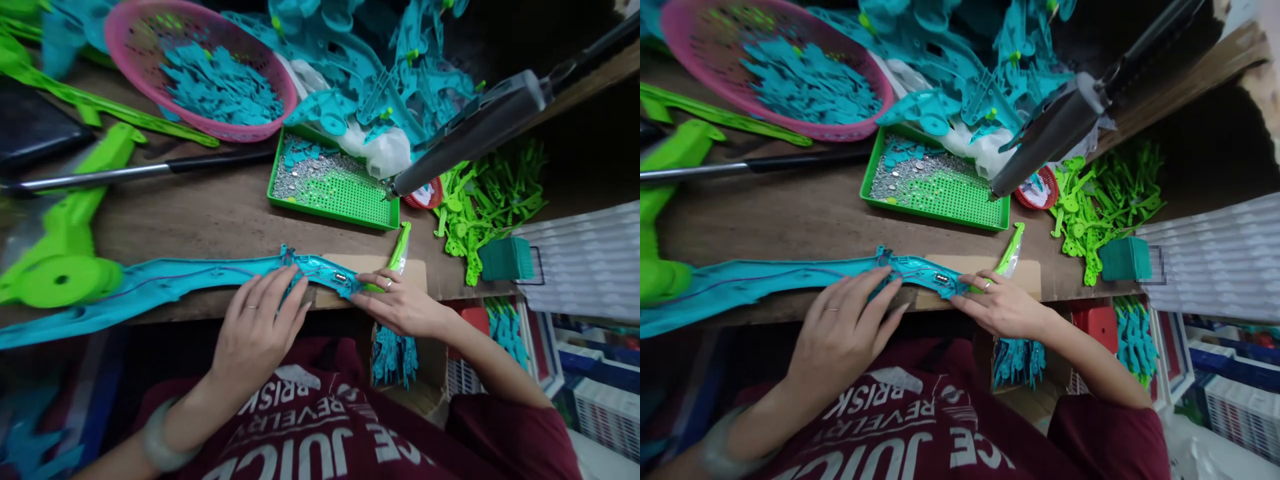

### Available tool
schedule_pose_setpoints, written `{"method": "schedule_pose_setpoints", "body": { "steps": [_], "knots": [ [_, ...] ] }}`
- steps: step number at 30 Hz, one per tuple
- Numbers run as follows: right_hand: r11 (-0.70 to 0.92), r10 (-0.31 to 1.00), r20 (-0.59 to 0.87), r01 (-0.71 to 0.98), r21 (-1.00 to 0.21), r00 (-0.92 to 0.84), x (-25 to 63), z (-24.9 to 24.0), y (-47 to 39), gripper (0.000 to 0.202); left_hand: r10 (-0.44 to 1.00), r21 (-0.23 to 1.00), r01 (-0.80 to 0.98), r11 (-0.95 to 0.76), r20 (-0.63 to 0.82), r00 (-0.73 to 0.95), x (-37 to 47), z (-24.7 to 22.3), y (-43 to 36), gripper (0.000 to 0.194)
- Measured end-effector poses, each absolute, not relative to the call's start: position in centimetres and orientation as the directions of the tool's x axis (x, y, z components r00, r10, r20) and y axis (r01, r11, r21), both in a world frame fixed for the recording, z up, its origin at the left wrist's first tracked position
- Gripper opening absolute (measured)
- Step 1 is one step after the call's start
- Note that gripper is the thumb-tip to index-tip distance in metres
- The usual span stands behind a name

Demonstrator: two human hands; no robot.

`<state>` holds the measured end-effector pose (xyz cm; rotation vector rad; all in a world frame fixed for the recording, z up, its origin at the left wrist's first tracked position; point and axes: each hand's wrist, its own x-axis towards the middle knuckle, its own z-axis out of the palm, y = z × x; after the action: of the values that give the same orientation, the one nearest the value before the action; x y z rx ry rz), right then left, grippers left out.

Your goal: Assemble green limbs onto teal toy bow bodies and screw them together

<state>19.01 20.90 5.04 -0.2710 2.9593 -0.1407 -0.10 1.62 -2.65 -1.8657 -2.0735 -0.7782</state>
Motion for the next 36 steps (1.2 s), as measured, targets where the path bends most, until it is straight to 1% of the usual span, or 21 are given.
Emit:
{"method": "schedule_pose_setpoints", "body": {
  "steps": [4,6,7,9,11,12,13,14,15,16,17,19,21,23,25,31,34,36],
  "knots": [
    [0.984,-0.135,-0.226,-0.104,-0.142,-0.965,21.1,4.6,20.1,0.051,0.835,0.195,0.981,0.011,0.537,-0.116,0.1,-2.9,1.9,0.046],
    [0.977,-0.100,-0.240,-0.049,-0.208,-0.966,22.0,4.1,20.0,0.058,0.834,0.173,0.985,0.005,0.543,-0.099,0.1,-2.9,2.2,0.046],
    [0.966,-0.070,-0.221,-0.011,-0.259,-0.973,22.3,3.9,20.2,0.058,0.830,0.163,0.987,0.007,0.549,-0.097,0.1,-3.0,2.3,0.044],
    [0.914,0.006,-0.103,0.047,-0.404,-0.995,22.3,3.7,20.7,0.051,0.818,0.146,0.989,0.018,0.567,-0.099,0.1,-3.2,2.6,0.037],
    [0.846,0.119,0.087,0.055,-0.531,-0.989,21.2,3.7,21.5,0.038,0.807,0.131,0.991,0.029,0.582,-0.101,0.2,-3.4,2.9,0.032],
    [0.829,0.173,0.171,0.050,-0.558,-0.970,20.1,3.7,21.9,0.032,0.806,0.122,0.992,0.033,0.584,-0.098,0.2,-3.5,3.0,0.031],
    [0.830,0.208,0.235,0.045,-0.556,-0.950,18.5,3.8,22.4,0.026,0.808,0.113,0.993,0.035,0.582,-0.095,0.2,-3.5,3.1,0.030],
    [0.846,0.213,0.269,0.039,-0.532,-0.939,16.7,3.9,22.8,0.022,0.808,0.104,0.994,0.037,0.583,-0.091,0.3,-3.6,3.1,0.030],
    [0.869,0.188,0.275,0.029,-0.494,-0.943,14.5,3.9,23.2,0.020,0.806,0.095,0.995,0.038,0.586,-0.086,0.4,-3.6,3.1,0.030],
    [0.888,0.127,0.254,-0.004,-0.460,-0.959,12.2,3.9,23.6,0.020,0.805,0.086,0.996,0.038,0.588,-0.082,0.5,-3.6,3.1,0.030],
    [0.898,0.050,0.195,-0.041,-0.438,-0.979,10.0,4.0,23.8,0.022,0.804,0.081,0.996,0.040,0.590,-0.080,0.6,-3.6,3.0,0.030],
    [0.900,-0.124,0.025,-0.123,-0.418,-0.992,5.9,3.9,24.1,0.024,0.805,0.079,0.996,0.051,0.587,-0.088,0.9,-3.8,2.9,0.029],
    [0.885,-0.261,-0.142,-0.178,-0.430,-0.955,3.2,3.8,24.0,0.018,0.808,0.086,0.994,0.067,0.579,-0.104,1.1,-4.0,2.8,0.030],
    [0.861,-0.328,-0.223,-0.194,-0.470,-0.918,2.2,3.5,23.9,0.013,0.806,0.097,0.992,0.075,0.580,-0.118,1.3,-4.4,2.7,0.031],
    [0.837,-0.323,-0.218,-0.170,-0.520,-0.921,2.3,3.1,23.8,0.012,0.803,0.116,0.991,0.073,0.582,-0.128,1.3,-4.8,2.6,0.032],
    [0.800,-0.185,-0.129,-0.073,-0.596,-0.974,4.2,1.4,23.5,0.015,0.789,0.173,0.985,0.028,0.601,-0.128,0.6,-5.1,2.4,0.035],
    [0.793,-0.132,-0.112,-0.037,-0.608,-0.985,4.7,1.1,23.1,0.016,0.783,0.216,0.976,-0.006,0.609,-0.130,0.2,-5.0,2.3,0.035],
    [0.808,-0.084,-0.101,-0.008,-0.589,-0.991,5.2,1.2,22.6,0.016,0.750,0.281,0.960,0.013,0.632,-0.196,0.2,-5.0,2.3,0.031]
  ]
}}
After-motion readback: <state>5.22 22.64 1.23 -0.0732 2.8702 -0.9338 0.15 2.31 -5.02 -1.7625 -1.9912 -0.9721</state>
